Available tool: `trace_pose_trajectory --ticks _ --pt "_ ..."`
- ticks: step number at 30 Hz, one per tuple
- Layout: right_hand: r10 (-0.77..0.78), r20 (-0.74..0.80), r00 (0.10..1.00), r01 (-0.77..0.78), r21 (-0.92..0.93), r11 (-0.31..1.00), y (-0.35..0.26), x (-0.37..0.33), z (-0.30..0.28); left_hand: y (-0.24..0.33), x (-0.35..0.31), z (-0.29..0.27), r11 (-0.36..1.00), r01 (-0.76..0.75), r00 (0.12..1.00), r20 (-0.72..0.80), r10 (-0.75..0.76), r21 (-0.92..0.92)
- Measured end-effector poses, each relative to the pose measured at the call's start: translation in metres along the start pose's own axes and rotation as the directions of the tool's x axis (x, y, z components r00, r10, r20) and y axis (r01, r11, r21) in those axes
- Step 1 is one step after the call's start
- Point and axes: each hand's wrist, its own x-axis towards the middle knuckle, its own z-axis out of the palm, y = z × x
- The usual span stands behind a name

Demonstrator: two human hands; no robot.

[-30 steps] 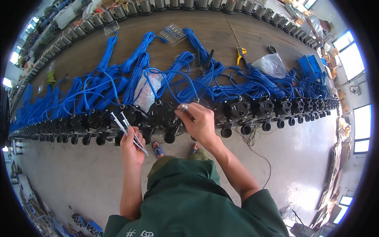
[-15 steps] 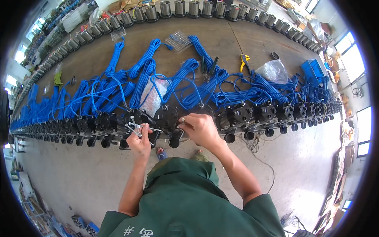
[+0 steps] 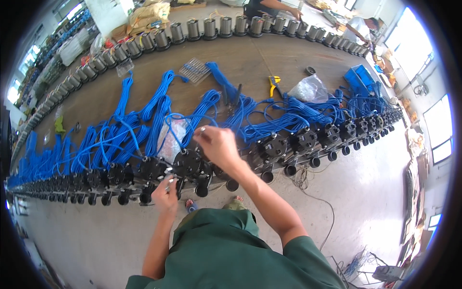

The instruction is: The person assembles water pumps by fitting electrical covers, using a mallet to secure them, and inserting metal rods into the pump housing.

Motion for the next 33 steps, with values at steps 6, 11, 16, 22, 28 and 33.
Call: trace_pose_trajectory --ticks 6,11,16,22,28,33 --pt "-0.093 0.045 0.995 0.096 -0.072 0.993 0.011 0.005 0.006 0.013 -0.006 -0.043 0.496 0.642 0.744 0.319 -0.587 -0.584" --pt "-0.203 0.104 0.974 0.201 0.035 0.979 0.02 0.005 0.017 0.027 0.007 -0.058 0.153 0.548 0.779 0.436 -0.451 -0.822" --pt "-0.177 0.182 0.967 0.208 -0.164 0.964 0.04 -0.021 0.041 0.045 0.016 -0.057 0.283 0.598 0.793 0.5 -0.349 -0.75" --pt "-0.17 0.199 0.965 0.14 0.158 0.977 -0.064 -0.054 -0.002 0.059 0.022 -0.038 0.14 0.582 0.791 0.518 -0.326 -0.801" --pt "-0.151 0.381 0.912 -0.008 0.386 0.923 -0.081 -0.064 0.015 0.083 0.021 -0.041 0.216 0.549 0.835 0.525 -0.164 -0.807" --pt "-0.05 0.436 0.899 -0.083 0.282 0.956 -0.08 -0.058 0.01 0.092 0.013 -0.044 0.22 0.5 0.8 0.349 -0.489 -0.838"
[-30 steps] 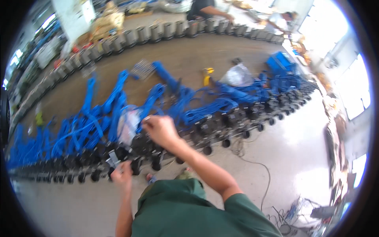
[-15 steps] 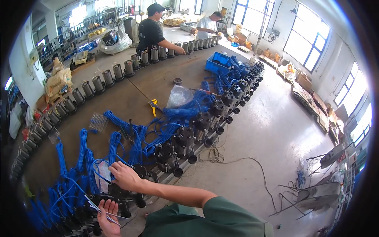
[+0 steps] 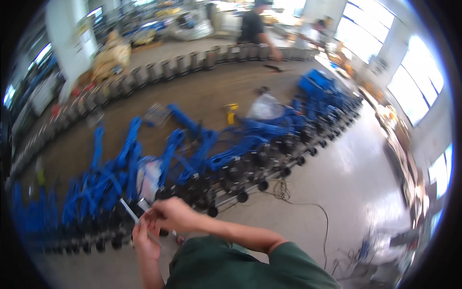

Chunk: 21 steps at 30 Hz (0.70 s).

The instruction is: The person assembles water pumps by fitting electrical covers, using a mallet to secure them, and inserting metal rods into the pump housing.

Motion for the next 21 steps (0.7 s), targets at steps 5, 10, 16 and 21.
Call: trace_pose_trajectory --ticks 5,10,16,21 --pt "0.058 -0.232 0.971 -0.084 -0.102 0.991 -0.002 0.031 -0.024 0.017 -0.003 -0.062 0.992 0.084 0.995 0.052 -0.089 0.097" --pt "-0.052 -0.197 0.979 -0.002 -0.264 0.964 0.024 0.089 -0.003 0.009 -0.022 -0.098 0.98 0.192 0.98 0.055 -0.19 -0.043" --pt "-0.136 -0.097 0.986 0.067 -0.517 0.853 0.056 0.096 0.023 -0.01 -0.033 -0.111 0.988 0.126 0.992 0.026 -0.124 -0.09" --pt "-0.077 -0.098 0.992 0.02 -0.479 0.878 0.064 0.086 0.034 -0.006 -0.036 -0.119 0.985 0.137 0.989 0.07 -0.13 -0.104"
